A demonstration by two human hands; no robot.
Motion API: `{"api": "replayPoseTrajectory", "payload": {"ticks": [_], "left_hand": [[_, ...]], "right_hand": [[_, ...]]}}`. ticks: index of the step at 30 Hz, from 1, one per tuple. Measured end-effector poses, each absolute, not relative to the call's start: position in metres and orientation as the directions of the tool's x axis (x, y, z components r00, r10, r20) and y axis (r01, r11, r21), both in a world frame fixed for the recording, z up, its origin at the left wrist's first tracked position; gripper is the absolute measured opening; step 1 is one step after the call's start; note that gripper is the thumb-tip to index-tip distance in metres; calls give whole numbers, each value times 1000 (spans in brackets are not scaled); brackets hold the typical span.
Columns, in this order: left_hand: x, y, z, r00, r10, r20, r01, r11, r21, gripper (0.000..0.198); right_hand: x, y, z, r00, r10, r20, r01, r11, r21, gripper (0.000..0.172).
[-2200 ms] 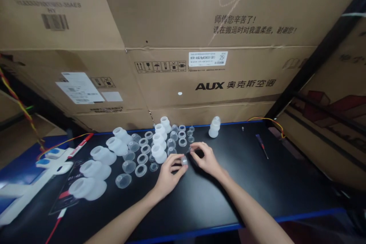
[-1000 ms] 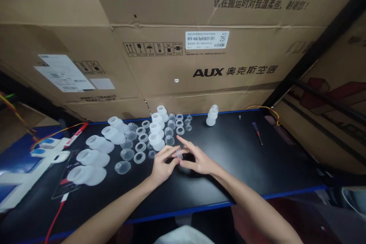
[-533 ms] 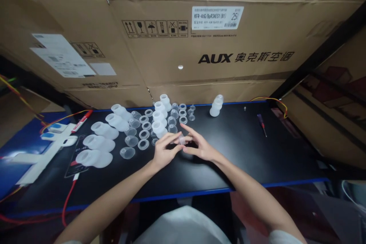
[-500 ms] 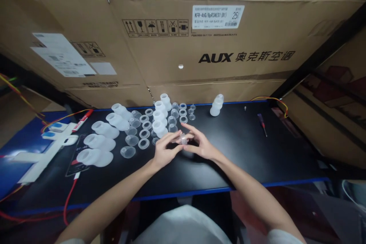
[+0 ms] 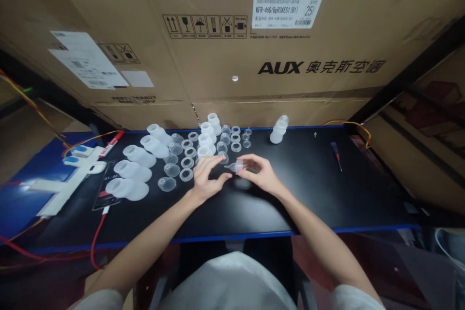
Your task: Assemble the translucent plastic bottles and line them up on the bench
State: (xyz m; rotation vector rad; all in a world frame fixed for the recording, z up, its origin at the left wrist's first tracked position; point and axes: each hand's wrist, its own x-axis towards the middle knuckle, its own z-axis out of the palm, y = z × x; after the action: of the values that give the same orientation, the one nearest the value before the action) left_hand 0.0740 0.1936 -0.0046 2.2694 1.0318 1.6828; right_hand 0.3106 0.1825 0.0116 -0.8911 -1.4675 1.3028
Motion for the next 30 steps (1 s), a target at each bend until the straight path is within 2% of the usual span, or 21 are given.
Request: {"api": "replayPoseTrajectory", "payload": {"ticks": [3, 6, 9, 13, 15, 19, 24, 27, 30], "left_hand": [[60, 201, 0, -5, 555, 832, 649, -631, 425, 28], [48, 210, 7, -121, 493, 861, 796, -470, 381, 37], [45, 217, 14, -116, 559, 821, 839, -388, 382, 47], [52, 219, 12, -144, 665, 733, 841, -308, 445, 50], [55, 219, 8, -153, 689, 708, 815, -317, 484, 46], [58, 219, 2, -98, 686, 721, 662, -496, 562, 35], [66, 203, 1, 28, 673, 739, 468, -662, 585, 51], [75, 191, 1, 163, 755, 635, 336, -647, 684, 61], [84, 185, -1, 259, 835, 485, 187, -536, 823, 72]], "right_hand": [[311, 187, 9, -191, 971, 146, -123, 124, -985, 46], [314, 191, 11, -137, 986, 95, -212, 64, -975, 44], [318, 193, 14, -146, 989, 22, -332, -28, -943, 41], [321, 195, 18, -179, 984, -14, -412, -87, -907, 44], [322, 195, 21, -209, 978, -24, -426, -114, -898, 48], [323, 194, 26, -271, 961, -51, -446, -172, -878, 49], [321, 192, 25, -286, 958, -36, -402, -154, -903, 47], [318, 189, 23, -281, 959, 36, -331, -62, -941, 48], [316, 187, 21, -287, 949, 133, -270, 53, -961, 53]]}}
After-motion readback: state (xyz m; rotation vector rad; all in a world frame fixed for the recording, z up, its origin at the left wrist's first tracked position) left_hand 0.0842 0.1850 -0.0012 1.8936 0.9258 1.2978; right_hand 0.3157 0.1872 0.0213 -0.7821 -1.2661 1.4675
